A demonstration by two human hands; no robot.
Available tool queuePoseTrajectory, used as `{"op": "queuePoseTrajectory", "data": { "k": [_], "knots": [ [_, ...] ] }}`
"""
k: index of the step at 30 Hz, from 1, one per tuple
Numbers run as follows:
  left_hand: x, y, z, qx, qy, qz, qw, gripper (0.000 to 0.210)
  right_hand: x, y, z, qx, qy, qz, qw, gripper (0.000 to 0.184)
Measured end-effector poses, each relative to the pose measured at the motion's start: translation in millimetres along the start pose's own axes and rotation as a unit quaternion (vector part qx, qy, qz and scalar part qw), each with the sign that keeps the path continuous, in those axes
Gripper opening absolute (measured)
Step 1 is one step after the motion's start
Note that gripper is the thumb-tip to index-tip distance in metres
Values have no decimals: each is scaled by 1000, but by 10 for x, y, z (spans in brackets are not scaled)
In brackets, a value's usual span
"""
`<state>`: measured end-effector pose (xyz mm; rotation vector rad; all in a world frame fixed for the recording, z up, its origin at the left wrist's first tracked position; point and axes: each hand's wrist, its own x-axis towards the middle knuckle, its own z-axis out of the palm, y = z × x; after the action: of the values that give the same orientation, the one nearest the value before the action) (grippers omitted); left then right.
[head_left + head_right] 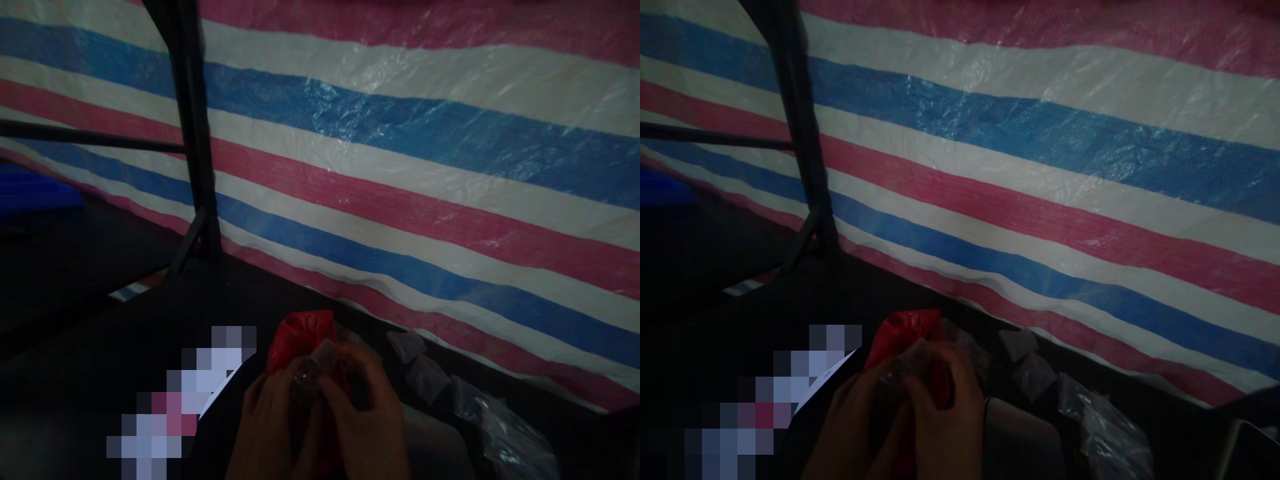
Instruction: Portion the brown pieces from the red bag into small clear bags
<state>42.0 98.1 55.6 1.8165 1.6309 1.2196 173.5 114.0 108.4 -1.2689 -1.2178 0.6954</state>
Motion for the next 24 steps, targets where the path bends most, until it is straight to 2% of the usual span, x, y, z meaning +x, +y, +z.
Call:
{"op": "queuePoseTrajectory", "data": {
  "k": [3, 11, 15, 19, 22, 24],
  "knots": [
    [6, -54, 45, 41, -22, 20, 999, 45, 0, -6, -1, -5, -19, -7, 1000, 35],
    [39, -160, 146, 40, -32, -29, 998, 55, 10, -20, -48, -14, -38, -52, 998, 42],
    [35, -180, 150, 8, 2, -89, 996, 55, 7, 5, -43, -7, 6, -68, 998, 29],
    [71, -166, 83, -6, 30, -152, 988, 66, -1, 96, -36, -20, 64, -38, 997, 19],
    [99, -156, 14, -19, 81, -158, 984, 82, -33, 206, -31, -68, 10, -11, 998, 15],
    [101, -159, -13, -34, 119, -149, 981, 91, -66, 253, -19, -93, -32, -11, 995, 20]
  ]
}}
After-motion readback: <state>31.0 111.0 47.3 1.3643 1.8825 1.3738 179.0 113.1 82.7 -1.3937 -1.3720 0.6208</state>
